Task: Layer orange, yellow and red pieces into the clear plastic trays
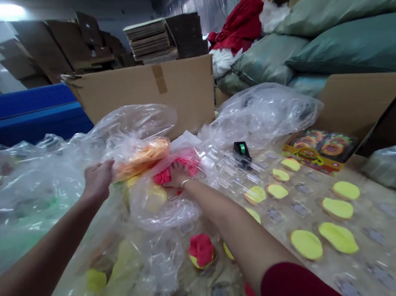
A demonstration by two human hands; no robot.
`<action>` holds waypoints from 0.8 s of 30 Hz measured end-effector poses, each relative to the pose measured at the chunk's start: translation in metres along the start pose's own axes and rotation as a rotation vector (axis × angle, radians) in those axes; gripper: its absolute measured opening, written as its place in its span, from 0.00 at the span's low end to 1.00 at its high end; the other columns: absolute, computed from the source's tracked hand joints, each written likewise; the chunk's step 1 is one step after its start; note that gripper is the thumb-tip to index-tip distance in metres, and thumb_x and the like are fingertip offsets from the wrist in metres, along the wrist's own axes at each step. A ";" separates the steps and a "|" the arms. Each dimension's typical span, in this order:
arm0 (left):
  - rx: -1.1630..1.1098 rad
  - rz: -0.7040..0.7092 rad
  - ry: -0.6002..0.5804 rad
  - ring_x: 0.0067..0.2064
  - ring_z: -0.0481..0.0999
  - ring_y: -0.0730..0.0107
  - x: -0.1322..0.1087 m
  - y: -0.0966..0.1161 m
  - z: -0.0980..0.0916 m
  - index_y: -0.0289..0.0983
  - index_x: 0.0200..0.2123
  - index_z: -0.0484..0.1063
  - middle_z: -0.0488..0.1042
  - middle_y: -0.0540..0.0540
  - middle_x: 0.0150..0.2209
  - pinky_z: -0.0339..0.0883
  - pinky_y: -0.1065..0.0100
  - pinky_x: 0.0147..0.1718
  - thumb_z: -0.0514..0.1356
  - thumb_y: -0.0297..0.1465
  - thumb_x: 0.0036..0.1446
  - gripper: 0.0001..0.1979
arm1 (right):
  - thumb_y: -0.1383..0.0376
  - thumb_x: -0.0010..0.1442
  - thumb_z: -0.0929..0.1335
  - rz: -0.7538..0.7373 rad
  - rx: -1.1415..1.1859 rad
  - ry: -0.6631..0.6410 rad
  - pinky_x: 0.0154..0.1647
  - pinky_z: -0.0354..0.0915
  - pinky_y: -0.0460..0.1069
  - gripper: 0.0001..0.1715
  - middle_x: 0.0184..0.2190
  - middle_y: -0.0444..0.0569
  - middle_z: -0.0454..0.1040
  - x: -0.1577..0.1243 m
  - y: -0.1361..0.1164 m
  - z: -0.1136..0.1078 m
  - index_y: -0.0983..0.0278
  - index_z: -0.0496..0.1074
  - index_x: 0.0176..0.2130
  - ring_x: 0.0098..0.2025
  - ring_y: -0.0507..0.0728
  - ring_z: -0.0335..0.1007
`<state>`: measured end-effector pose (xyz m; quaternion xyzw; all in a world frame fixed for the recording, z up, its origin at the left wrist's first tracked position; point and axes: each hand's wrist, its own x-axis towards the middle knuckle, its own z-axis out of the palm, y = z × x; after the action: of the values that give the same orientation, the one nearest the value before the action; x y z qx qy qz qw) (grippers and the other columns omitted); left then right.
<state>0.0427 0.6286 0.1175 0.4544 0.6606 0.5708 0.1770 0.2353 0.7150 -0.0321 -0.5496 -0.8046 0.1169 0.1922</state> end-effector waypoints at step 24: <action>0.608 0.910 -0.343 0.51 0.70 0.52 -0.083 -0.024 -0.001 0.36 0.39 0.72 0.74 0.36 0.45 0.59 0.53 0.52 0.52 0.31 0.58 0.11 | 0.61 0.45 0.76 -0.084 0.022 -0.036 0.55 0.61 0.54 0.35 0.53 0.59 0.70 -0.034 0.025 -0.027 0.67 0.70 0.52 0.54 0.65 0.65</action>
<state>0.0762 0.5632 0.0719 0.8095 0.4948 0.2922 -0.1205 0.2790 0.6924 -0.0243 -0.5111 -0.8289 0.1273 0.1884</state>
